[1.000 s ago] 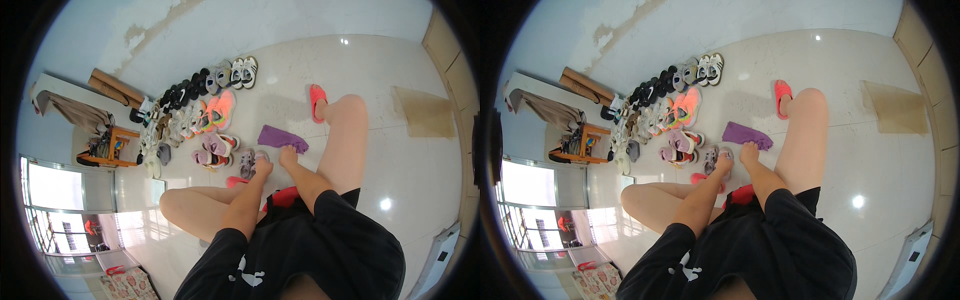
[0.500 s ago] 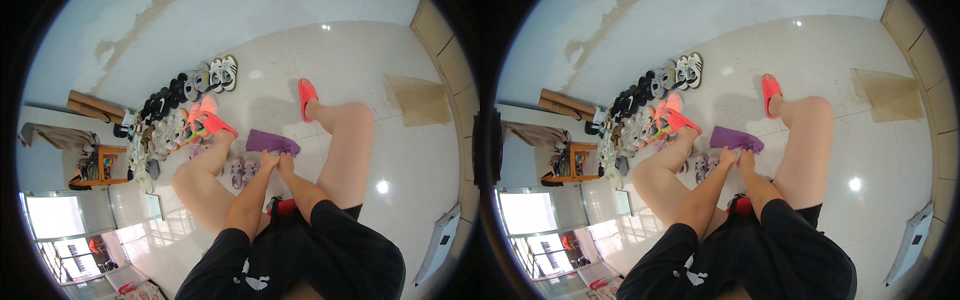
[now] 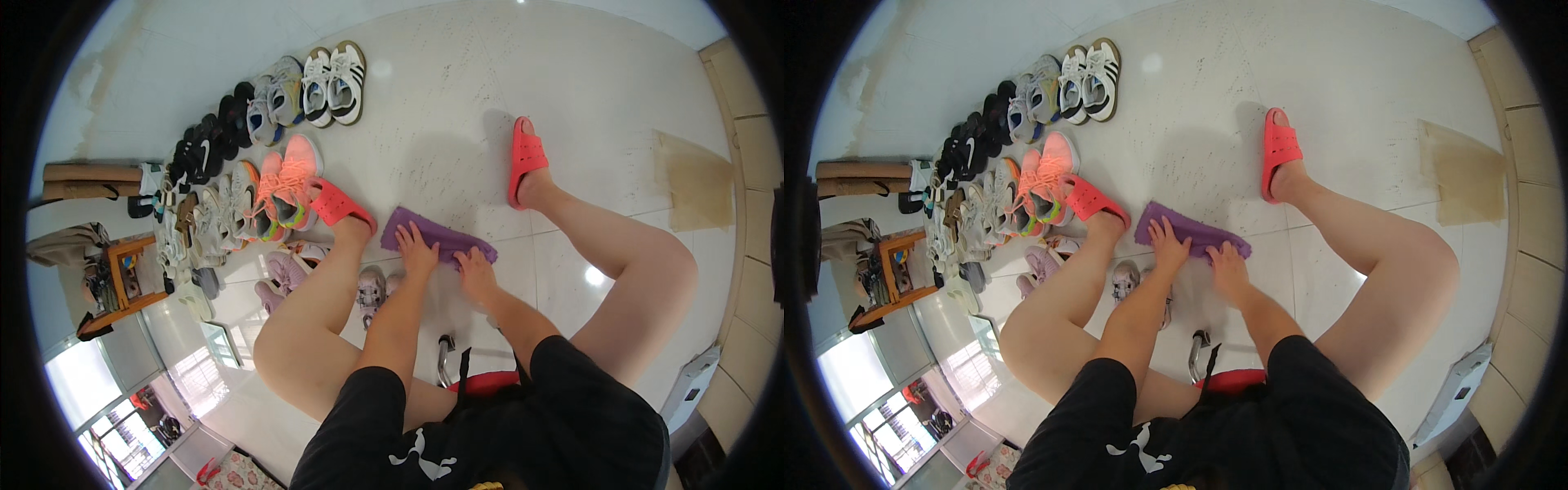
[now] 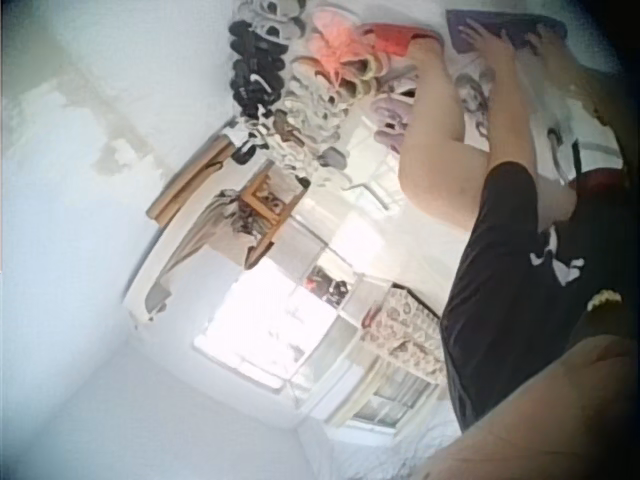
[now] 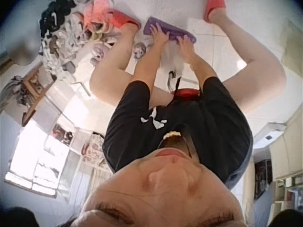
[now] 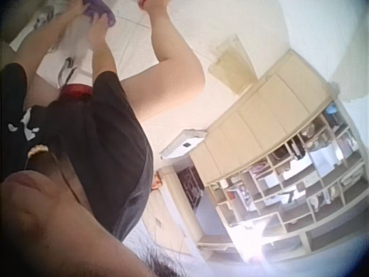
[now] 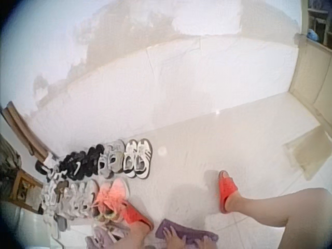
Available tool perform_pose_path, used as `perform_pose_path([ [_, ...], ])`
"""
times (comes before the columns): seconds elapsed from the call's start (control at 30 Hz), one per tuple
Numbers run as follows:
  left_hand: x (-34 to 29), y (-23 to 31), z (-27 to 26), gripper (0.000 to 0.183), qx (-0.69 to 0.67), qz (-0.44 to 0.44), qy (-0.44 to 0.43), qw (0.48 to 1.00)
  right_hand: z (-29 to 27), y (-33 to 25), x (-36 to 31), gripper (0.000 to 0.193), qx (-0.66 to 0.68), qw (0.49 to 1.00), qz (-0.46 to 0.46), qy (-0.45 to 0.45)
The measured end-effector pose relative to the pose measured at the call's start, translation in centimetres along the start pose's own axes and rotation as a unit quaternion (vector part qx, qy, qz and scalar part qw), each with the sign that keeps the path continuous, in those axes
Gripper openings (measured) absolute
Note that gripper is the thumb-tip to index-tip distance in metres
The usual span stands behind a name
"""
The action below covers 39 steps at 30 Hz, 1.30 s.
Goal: The person holds a metal basin containing soil, places it on the floor, and uses a purple cloth to wipe spilled soil from the tiled floor near a row of shoes.
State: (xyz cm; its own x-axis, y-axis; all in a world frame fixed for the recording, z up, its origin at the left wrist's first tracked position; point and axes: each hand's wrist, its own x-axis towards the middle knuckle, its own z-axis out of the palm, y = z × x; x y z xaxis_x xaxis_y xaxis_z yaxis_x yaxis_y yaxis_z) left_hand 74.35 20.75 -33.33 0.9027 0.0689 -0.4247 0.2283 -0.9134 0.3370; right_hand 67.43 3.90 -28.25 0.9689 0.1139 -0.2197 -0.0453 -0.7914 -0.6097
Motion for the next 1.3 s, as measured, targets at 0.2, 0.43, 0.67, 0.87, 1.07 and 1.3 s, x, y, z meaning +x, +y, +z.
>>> perform_pose_path([
  [0.2, 6.9, 0.3, -3.1, 0.096, -0.013, 0.026, -0.055, 0.998, -1.5, 1.8, 6.9, 0.036, -0.057, 0.998, 0.005, 0.026],
  [0.43, 4.9, -2.8, -1.8, 0.097, -0.041, -0.001, -0.108, 0.993, -0.5, 0.6, 5.5, 0.018, -0.245, 0.969, -0.024, -0.007],
  [0.67, -0.2, -4.0, -0.8, 0.106, -0.035, -0.045, -0.139, 0.989, 1.1, 0.8, 0.5, 0.024, -0.225, 0.963, -0.118, -0.088],
  [0.87, -0.6, -3.6, -0.1, 0.104, 0.009, -0.041, -0.061, 0.997, 1.2, 0.0, 0.4, 0.042, -0.089, 0.994, -0.068, 0.02],
  [1.07, 3.8, -0.2, -1.3, 0.099, 0.056, -0.032, 0.054, 0.996, 2.0, 1.2, 3.7, 0.05, -0.113, 0.985, -0.104, 0.074],
  [1.3, 14.7, 6.5, -3.2, 0.081, 0.038, 0.141, 0.111, 0.983, 0.0, 3.9, 12.4, 0.048, -0.108, 0.98, -0.035, 0.163],
])
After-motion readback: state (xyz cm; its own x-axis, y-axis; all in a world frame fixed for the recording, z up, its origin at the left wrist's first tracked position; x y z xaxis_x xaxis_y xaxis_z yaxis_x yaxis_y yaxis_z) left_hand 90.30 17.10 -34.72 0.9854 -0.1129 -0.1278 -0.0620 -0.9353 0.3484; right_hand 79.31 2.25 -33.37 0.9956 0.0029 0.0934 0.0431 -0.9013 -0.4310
